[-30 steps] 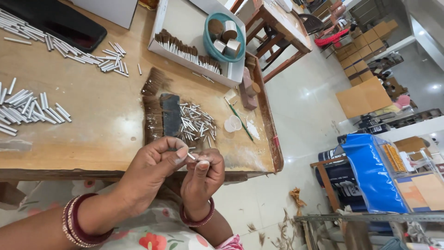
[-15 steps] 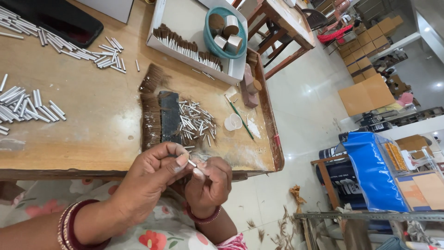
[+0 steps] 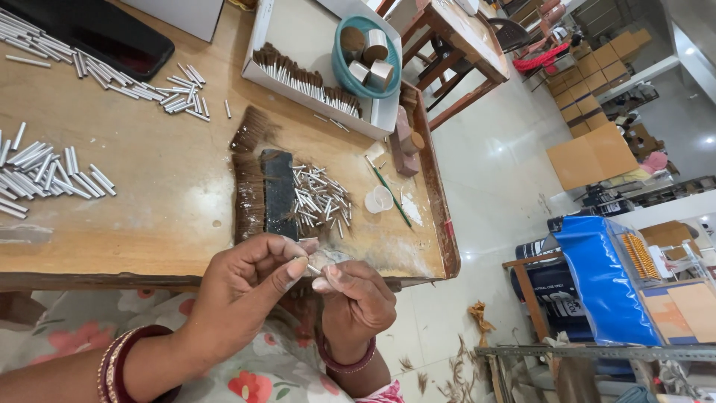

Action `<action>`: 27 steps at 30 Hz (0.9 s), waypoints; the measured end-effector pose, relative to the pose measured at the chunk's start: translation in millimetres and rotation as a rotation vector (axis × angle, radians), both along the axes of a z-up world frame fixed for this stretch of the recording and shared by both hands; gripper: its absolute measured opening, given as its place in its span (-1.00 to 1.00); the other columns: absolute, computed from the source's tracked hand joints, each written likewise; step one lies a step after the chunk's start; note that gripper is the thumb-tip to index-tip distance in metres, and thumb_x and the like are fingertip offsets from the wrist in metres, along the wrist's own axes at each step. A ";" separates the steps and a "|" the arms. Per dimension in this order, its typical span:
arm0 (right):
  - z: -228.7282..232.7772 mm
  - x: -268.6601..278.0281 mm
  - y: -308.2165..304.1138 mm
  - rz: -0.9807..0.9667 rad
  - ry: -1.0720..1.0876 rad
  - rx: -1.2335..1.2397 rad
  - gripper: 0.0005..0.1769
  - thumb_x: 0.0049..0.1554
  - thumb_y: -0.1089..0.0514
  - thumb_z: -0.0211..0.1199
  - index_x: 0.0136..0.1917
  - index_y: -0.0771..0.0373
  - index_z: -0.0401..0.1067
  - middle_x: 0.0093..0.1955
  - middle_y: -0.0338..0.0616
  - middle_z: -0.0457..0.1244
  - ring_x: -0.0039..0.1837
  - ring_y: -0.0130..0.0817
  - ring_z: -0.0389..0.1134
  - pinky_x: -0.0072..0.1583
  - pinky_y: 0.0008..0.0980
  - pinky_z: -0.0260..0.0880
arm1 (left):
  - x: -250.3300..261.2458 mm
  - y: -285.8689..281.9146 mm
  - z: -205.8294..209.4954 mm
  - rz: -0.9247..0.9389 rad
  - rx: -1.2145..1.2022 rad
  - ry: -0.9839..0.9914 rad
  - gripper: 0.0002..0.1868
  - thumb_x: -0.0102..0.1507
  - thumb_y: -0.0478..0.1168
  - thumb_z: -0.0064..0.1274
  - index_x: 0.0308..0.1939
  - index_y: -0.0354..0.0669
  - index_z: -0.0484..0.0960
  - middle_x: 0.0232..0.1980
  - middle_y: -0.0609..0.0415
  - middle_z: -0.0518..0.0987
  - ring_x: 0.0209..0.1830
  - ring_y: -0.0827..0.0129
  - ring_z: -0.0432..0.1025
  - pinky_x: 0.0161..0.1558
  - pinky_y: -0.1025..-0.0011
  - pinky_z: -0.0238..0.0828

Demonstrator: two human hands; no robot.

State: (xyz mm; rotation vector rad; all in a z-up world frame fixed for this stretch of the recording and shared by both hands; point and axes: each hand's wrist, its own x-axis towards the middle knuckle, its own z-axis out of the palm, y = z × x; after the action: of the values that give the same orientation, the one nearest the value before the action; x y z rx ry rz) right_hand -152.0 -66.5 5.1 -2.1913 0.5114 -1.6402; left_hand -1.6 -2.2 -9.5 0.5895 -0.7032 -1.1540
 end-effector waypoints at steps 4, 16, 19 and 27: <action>5.0 4.8 -0.6 0.035 0.006 0.061 -0.76 0.04 0.41 0.47 -0.02 0.33 0.52 -0.10 -0.02 0.41 -0.10 -0.38 0.45 -0.04 -0.48 0.46 | 1.9 1.2 1.3 0.010 -0.026 -0.006 -0.86 0.34 -0.33 0.08 -0.12 -0.39 0.60 -0.14 0.13 0.66 -0.01 0.61 0.49 0.10 0.50 0.43; -13.0 1.1 -1.8 0.123 -0.037 0.165 -0.86 0.10 0.47 0.41 -0.09 0.35 0.53 -0.10 0.02 0.42 -0.08 -0.37 0.48 -0.01 -0.47 0.50 | -3.8 9.6 -6.2 0.043 -0.092 -0.065 -0.89 0.38 -0.34 0.03 -0.14 -0.37 0.60 -0.21 0.18 0.65 -0.13 0.67 0.46 0.11 0.55 0.42; -13.2 2.6 -3.8 0.116 -0.031 0.158 -0.87 0.10 0.48 0.39 -0.11 0.35 0.52 -0.11 0.03 0.43 -0.11 -0.39 0.48 -0.03 -0.49 0.51 | -4.5 8.5 -19.9 0.064 -0.015 -0.106 -0.88 0.39 -0.35 0.07 -0.13 -0.39 0.63 -0.25 0.15 0.65 -0.21 0.64 0.43 -0.09 0.50 0.41; 4.2 13.9 -52.9 -0.150 0.267 -0.008 -0.85 0.21 0.25 0.33 0.04 0.32 0.47 0.13 0.12 0.39 0.17 -0.08 0.47 0.19 -0.27 0.49 | 58.9 -13.8 6.8 0.531 -0.043 -0.900 -0.62 0.23 -0.17 0.22 0.07 -0.27 0.61 0.46 -0.39 0.36 0.48 -0.07 0.28 0.25 0.22 0.36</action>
State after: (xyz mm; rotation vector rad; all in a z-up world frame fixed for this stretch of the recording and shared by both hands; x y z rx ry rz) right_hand -138.1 -119.5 9.4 -2.4459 0.7598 -1.4260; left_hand 57.3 -16.0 -2.7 1.1959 -1.2269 -0.3323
